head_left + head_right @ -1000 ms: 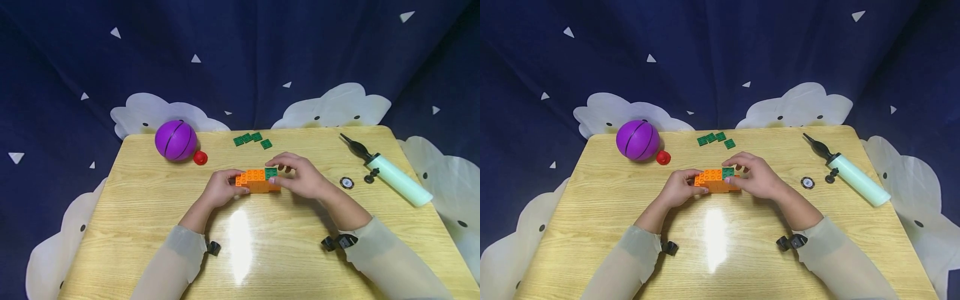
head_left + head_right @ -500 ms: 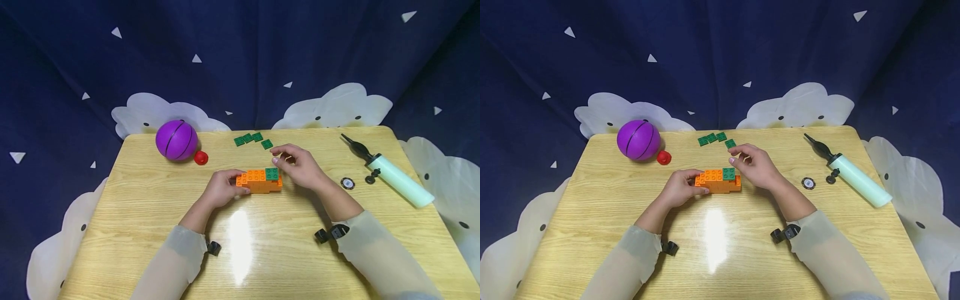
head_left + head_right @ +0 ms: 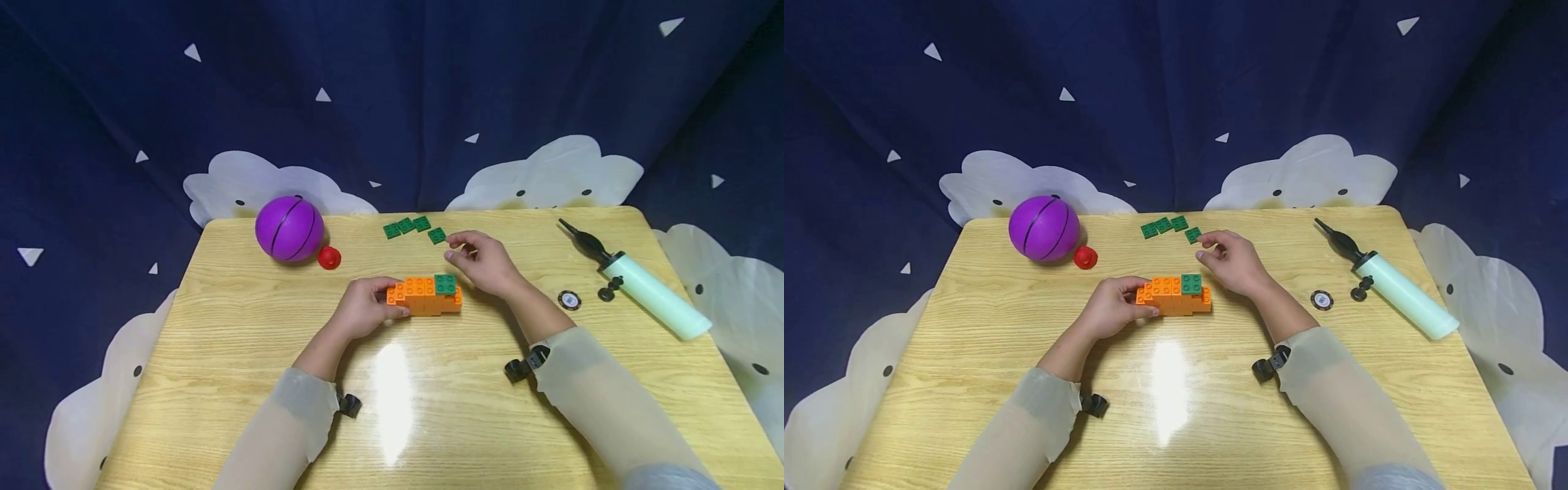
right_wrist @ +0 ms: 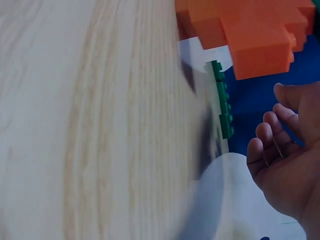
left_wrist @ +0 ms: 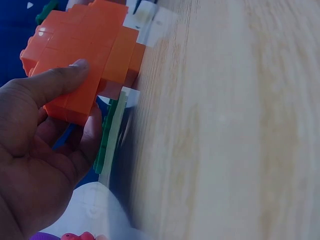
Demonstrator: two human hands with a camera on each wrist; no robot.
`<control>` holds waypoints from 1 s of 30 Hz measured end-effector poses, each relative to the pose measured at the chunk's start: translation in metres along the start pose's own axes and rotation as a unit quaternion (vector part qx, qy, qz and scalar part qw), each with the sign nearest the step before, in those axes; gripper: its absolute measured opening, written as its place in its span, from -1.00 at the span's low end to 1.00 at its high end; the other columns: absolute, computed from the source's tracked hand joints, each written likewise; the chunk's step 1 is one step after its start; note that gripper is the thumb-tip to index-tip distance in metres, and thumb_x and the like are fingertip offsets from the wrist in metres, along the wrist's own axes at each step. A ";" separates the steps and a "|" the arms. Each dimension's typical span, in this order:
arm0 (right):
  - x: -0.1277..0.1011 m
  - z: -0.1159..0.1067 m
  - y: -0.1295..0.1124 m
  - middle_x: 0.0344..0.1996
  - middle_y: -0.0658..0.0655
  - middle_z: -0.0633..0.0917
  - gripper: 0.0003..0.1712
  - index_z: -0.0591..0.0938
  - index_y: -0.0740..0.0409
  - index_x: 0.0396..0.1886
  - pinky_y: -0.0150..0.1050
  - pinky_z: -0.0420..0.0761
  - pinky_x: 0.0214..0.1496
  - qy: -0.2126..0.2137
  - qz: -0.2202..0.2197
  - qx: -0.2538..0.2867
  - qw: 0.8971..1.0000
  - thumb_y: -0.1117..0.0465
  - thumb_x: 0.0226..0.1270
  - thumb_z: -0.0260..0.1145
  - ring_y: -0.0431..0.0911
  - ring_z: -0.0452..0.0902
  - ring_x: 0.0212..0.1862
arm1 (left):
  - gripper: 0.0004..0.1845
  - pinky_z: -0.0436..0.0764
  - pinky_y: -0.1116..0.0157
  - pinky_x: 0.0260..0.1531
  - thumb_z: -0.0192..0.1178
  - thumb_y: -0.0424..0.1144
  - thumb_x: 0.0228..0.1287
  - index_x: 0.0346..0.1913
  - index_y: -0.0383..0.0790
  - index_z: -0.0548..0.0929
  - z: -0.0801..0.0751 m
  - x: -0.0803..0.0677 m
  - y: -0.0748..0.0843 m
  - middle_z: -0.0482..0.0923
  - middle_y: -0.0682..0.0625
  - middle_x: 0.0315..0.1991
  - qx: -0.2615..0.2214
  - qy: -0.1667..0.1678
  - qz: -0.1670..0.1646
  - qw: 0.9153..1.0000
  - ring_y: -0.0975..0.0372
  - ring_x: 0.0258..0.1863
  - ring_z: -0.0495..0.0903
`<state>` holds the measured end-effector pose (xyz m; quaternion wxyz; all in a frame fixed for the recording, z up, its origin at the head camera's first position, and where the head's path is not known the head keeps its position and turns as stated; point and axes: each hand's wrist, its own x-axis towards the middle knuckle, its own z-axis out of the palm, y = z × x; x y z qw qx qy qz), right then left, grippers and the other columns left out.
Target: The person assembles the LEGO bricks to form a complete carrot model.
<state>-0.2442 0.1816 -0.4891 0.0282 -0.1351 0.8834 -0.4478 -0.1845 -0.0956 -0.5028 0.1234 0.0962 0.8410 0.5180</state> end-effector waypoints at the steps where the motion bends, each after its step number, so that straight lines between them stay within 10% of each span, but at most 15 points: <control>1: 0.002 0.002 0.002 -0.03 0.12 0.66 -0.55 0.64 0.22 0.23 -0.09 0.57 -0.03 0.001 0.000 -0.004 1.000 0.06 0.50 0.36 0.01 0.54 -0.14 | -0.48 0.73 0.23 -0.09 0.64 -0.29 0.02 0.12 -0.17 0.76 0.000 0.000 0.000 0.75 -0.01 -0.04 0.000 0.000 0.000 1.000 0.22 -0.15 0.75; 30: 0.056 0.021 0.015 0.30 0.37 0.39 -0.30 0.47 0.08 0.51 0.15 0.45 0.33 -0.045 0.032 -0.153 0.987 0.16 0.39 0.40 0.24 0.43 0.22 | -0.47 0.72 0.22 -0.05 0.64 -0.29 0.03 0.13 -0.17 0.76 -0.002 -0.001 0.001 0.75 -0.01 -0.03 0.000 -0.004 0.003 1.000 0.23 -0.14 0.75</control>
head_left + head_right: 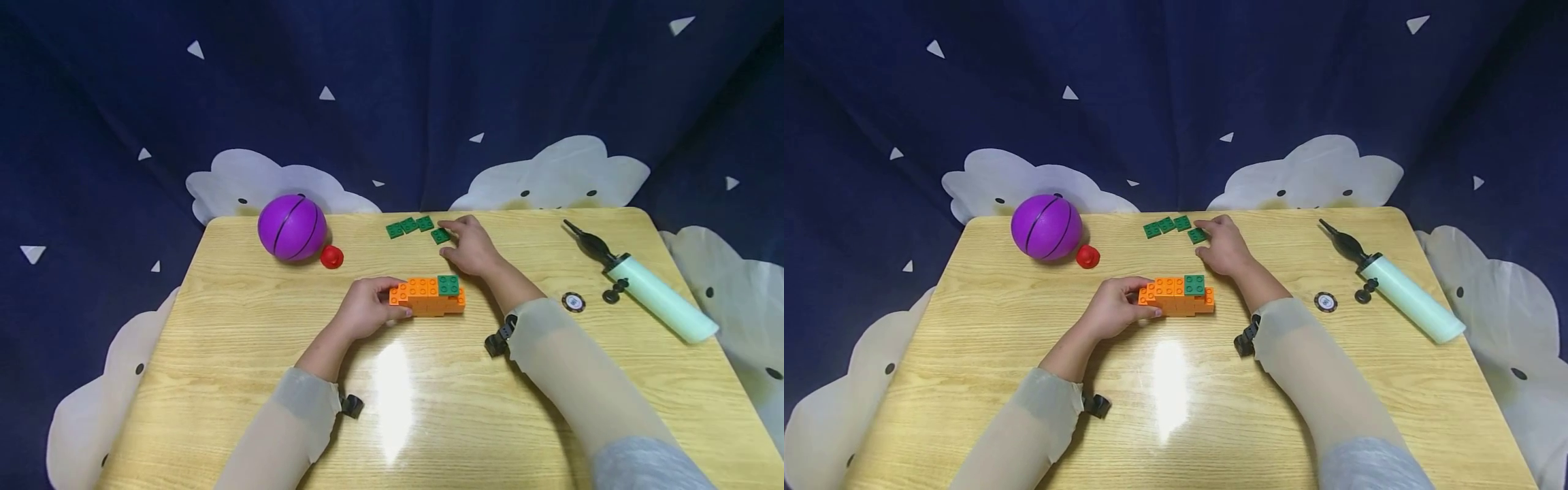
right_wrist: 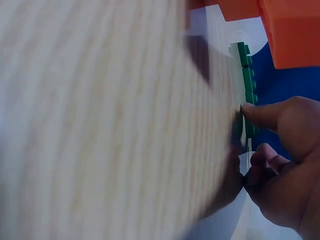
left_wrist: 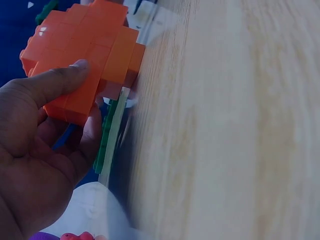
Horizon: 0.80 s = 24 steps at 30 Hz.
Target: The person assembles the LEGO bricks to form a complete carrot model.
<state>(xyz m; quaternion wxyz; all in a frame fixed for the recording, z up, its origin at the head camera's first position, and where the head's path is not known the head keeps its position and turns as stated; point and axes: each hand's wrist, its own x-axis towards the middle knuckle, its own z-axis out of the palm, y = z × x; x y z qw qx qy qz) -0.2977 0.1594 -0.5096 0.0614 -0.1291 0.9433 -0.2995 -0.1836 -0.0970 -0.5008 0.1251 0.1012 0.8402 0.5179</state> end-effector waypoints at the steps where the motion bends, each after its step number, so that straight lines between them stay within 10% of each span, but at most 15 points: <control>1: 0.001 0.000 -0.001 0.30 0.37 0.38 -0.31 0.47 0.07 0.51 0.15 0.45 0.34 -0.007 0.003 -0.005 1.000 0.17 0.40 0.39 0.24 0.42 0.23 | -0.47 0.72 0.22 -0.06 0.64 -0.29 0.02 0.12 -0.16 0.76 0.000 0.000 0.000 0.75 -0.01 -0.03 0.001 0.002 0.000 1.000 0.23 -0.14 0.75; 24: -0.011 -0.005 0.003 0.26 0.32 0.56 -0.62 0.61 0.25 0.21 0.10 0.31 0.48 -0.006 -0.023 -0.015 1.000 0.22 0.47 0.34 0.25 0.38 0.38 | -0.48 0.73 0.21 -0.09 0.63 -0.27 0.05 0.13 -0.16 0.76 0.001 -0.001 0.000 0.77 0.00 -0.06 0.017 0.005 0.008 1.000 0.24 -0.16 0.75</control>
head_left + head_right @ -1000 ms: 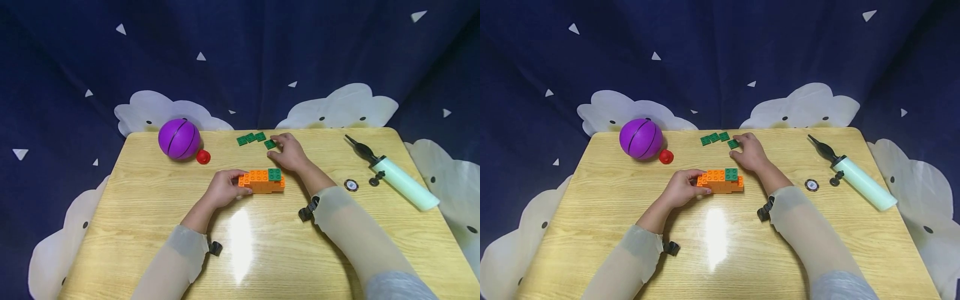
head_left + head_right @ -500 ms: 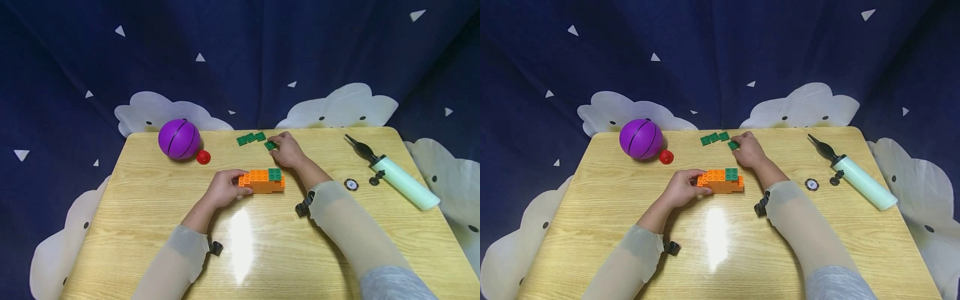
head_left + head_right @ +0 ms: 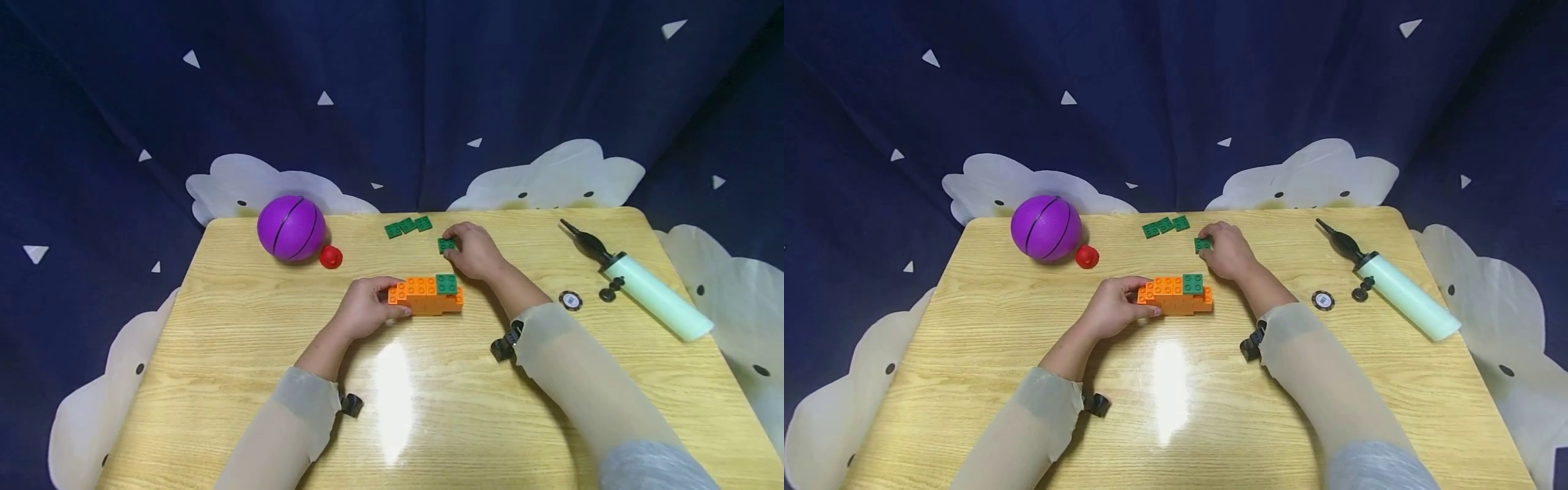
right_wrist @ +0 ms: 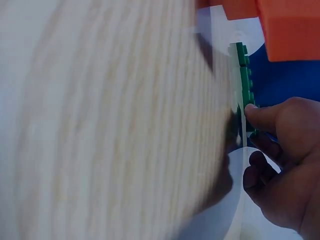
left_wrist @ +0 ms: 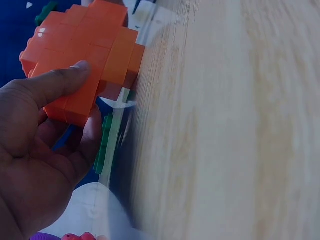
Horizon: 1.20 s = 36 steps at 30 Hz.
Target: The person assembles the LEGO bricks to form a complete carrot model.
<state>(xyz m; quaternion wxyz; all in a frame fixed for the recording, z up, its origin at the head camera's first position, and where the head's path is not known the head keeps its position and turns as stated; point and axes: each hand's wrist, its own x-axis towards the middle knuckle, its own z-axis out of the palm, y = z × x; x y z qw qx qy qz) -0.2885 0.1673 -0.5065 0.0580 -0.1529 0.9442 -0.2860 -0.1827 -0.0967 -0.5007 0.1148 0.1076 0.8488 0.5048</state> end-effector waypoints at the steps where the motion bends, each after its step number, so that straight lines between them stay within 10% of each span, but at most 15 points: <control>1: -0.001 0.000 -0.001 0.26 0.31 0.57 -0.62 0.61 0.24 0.21 0.10 0.31 0.48 0.002 0.000 0.002 1.000 0.21 0.47 0.34 0.23 0.38 0.38 | -0.48 0.73 0.21 -0.09 0.63 -0.27 0.05 0.13 -0.16 0.76 0.000 0.000 0.000 0.77 0.00 -0.07 0.002 0.000 0.000 1.000 0.24 -0.17 0.74; 36: -0.062 -0.049 -0.069 0.13 0.02 0.67 -0.66 0.70 -0.01 0.15 -0.03 0.52 0.00 0.025 -0.102 0.058 0.993 0.03 0.47 0.40 0.05 0.51 -0.04 | -0.50 0.72 0.21 -0.06 0.63 -0.27 0.06 0.12 -0.17 0.76 0.000 0.000 0.000 0.77 0.00 -0.05 -0.002 -0.002 0.002 1.000 0.24 -0.16 0.75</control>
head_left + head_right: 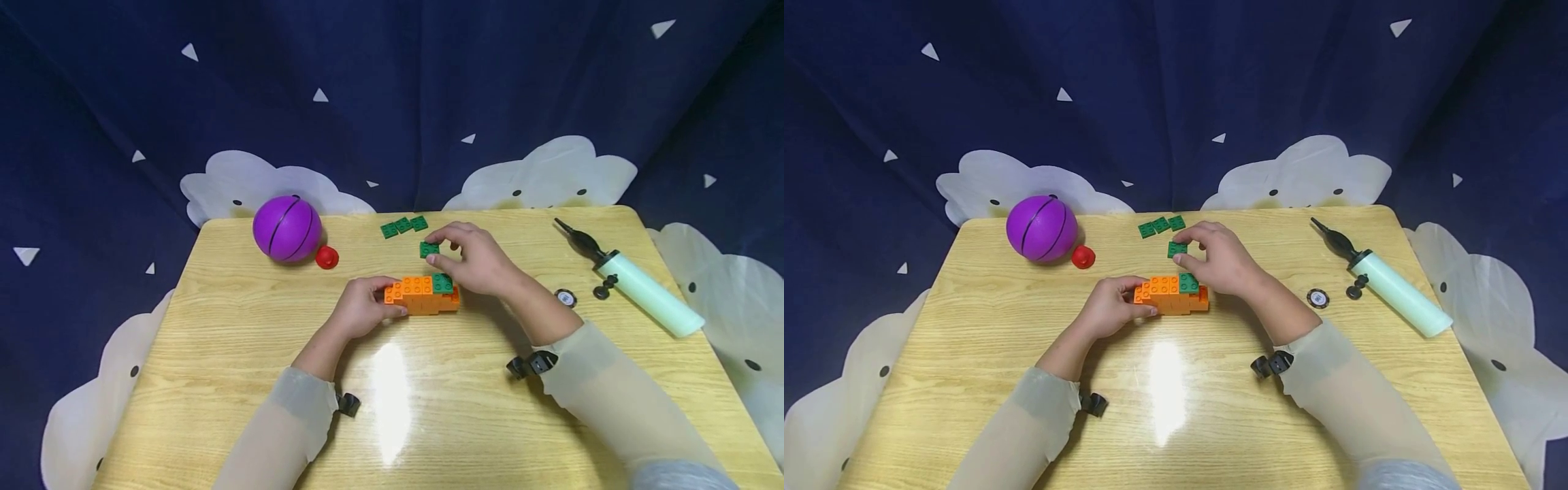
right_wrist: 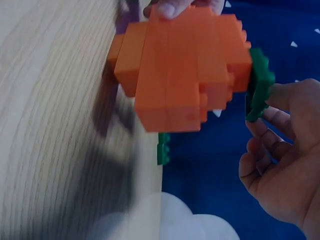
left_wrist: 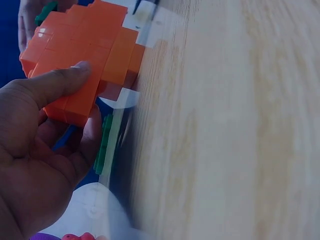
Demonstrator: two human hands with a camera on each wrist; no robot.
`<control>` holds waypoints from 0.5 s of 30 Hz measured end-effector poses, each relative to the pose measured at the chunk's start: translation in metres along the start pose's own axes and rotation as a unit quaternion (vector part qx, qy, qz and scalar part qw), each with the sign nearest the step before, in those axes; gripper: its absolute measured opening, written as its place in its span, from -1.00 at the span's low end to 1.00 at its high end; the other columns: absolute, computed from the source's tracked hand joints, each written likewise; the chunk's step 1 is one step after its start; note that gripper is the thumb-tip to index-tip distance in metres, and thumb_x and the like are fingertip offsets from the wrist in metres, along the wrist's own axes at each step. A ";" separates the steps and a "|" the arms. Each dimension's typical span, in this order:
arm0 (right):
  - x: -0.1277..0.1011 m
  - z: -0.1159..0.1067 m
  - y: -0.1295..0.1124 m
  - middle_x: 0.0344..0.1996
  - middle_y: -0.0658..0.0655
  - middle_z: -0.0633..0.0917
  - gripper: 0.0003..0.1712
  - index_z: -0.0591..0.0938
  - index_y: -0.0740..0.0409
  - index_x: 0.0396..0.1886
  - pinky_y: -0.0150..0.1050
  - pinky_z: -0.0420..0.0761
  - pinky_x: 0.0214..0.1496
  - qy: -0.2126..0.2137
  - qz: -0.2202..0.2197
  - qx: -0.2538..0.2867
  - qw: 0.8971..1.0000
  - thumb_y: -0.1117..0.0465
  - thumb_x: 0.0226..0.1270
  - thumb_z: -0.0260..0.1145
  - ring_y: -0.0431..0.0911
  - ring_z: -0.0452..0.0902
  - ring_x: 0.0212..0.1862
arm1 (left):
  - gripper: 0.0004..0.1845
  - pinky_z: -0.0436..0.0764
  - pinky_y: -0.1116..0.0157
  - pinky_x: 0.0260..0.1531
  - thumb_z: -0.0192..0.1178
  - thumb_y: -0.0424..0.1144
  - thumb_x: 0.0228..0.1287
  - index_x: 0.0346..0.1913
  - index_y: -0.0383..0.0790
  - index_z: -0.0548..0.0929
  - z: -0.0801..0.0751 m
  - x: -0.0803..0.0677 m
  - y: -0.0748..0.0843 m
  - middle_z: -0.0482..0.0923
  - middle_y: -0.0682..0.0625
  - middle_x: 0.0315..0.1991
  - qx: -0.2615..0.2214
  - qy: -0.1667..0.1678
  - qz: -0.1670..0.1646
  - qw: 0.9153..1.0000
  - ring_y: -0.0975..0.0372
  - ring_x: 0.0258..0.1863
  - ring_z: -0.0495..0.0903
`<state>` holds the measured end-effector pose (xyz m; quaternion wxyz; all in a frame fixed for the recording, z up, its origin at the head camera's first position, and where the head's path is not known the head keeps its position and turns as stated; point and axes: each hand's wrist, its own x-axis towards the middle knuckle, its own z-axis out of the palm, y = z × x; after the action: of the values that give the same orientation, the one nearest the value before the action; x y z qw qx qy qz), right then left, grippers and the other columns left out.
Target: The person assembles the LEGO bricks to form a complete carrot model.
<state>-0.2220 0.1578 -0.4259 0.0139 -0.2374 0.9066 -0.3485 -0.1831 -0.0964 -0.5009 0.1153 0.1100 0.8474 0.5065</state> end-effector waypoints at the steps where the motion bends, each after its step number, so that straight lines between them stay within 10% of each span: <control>1: -0.001 0.000 -0.003 0.13 0.02 0.67 -0.66 0.71 0.00 0.15 -0.04 0.52 0.00 -0.002 -0.005 0.002 1.000 0.04 0.46 0.41 0.06 0.51 -0.04 | -0.50 0.72 0.21 -0.06 0.63 -0.27 0.05 0.11 -0.17 0.76 0.000 0.000 0.000 0.76 0.00 -0.05 0.000 0.000 0.000 1.000 0.24 -0.16 0.75; 15: -0.020 0.007 -0.022 0.08 0.01 0.68 -0.60 0.71 0.03 0.18 -0.03 0.56 0.10 -0.021 -0.037 -0.001 0.999 0.05 0.40 0.47 0.03 0.52 0.08 | -0.51 0.73 0.23 -0.06 0.63 -0.26 0.06 0.11 -0.17 0.77 -0.001 0.000 0.000 0.76 0.02 -0.04 0.002 0.000 0.002 1.000 0.25 -0.15 0.75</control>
<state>-0.1931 0.1480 -0.4201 0.0204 -0.2780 0.8971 -0.3429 -0.1834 -0.0968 -0.5003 0.1144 0.1121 0.8480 0.5052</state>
